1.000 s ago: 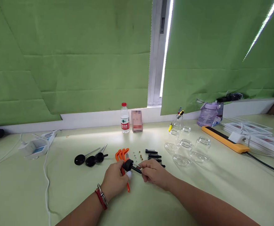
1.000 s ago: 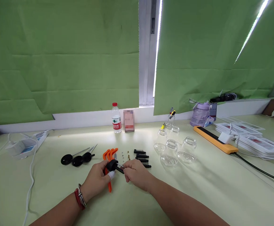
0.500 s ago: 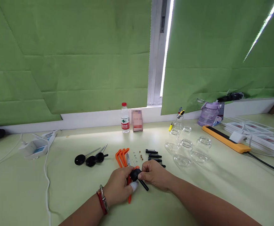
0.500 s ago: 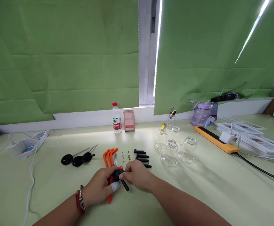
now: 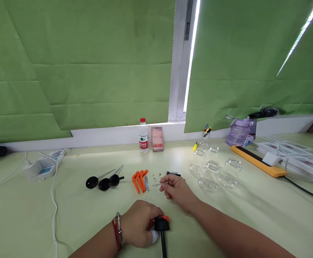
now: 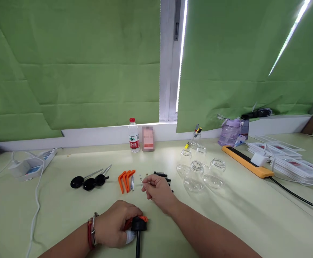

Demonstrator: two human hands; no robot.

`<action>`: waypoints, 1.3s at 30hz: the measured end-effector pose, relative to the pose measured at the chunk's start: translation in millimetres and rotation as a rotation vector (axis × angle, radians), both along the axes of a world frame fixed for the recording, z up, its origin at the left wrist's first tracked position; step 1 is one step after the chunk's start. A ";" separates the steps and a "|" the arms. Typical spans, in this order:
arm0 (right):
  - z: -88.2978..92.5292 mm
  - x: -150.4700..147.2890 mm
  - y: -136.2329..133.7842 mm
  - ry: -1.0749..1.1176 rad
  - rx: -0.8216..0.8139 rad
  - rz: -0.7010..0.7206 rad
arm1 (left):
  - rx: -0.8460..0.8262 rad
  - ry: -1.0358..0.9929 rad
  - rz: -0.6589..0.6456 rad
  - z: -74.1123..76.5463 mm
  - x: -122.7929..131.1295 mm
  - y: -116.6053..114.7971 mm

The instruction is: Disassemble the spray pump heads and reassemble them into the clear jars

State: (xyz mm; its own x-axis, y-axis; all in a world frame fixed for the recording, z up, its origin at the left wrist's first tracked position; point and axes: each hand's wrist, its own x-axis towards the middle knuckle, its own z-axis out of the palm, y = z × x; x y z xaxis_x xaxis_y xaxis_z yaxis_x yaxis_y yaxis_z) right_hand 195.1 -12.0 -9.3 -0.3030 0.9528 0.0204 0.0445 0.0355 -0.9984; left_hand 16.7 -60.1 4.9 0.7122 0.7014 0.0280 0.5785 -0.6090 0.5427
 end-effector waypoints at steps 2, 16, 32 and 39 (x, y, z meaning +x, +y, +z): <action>-3.6 -1.7 0.7 -0.191 0.202 0.008 | 0.037 0.029 0.008 -1.7 -0.6 0.3; -11.0 -7.1 -1.4 -0.372 0.325 0.149 | -0.187 -0.050 0.237 3.0 -1.3 1.5; 21.5 17.4 -2.5 0.145 0.014 -0.187 | -0.086 -0.477 0.736 -0.9 -19.1 26.4; 19.1 26.3 3.9 0.145 0.002 -0.216 | 0.110 -0.087 0.941 -5.9 -39.6 45.0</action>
State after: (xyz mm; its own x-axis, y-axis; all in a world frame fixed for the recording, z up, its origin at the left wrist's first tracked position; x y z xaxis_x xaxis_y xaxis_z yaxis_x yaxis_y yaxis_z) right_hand 221.3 -8.1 9.9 -0.0867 0.9949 0.0508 -0.0922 0.0428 -0.9948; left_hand -22.9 -15.1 -1.1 -0.1514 0.9764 0.1540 0.8179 0.0363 0.5742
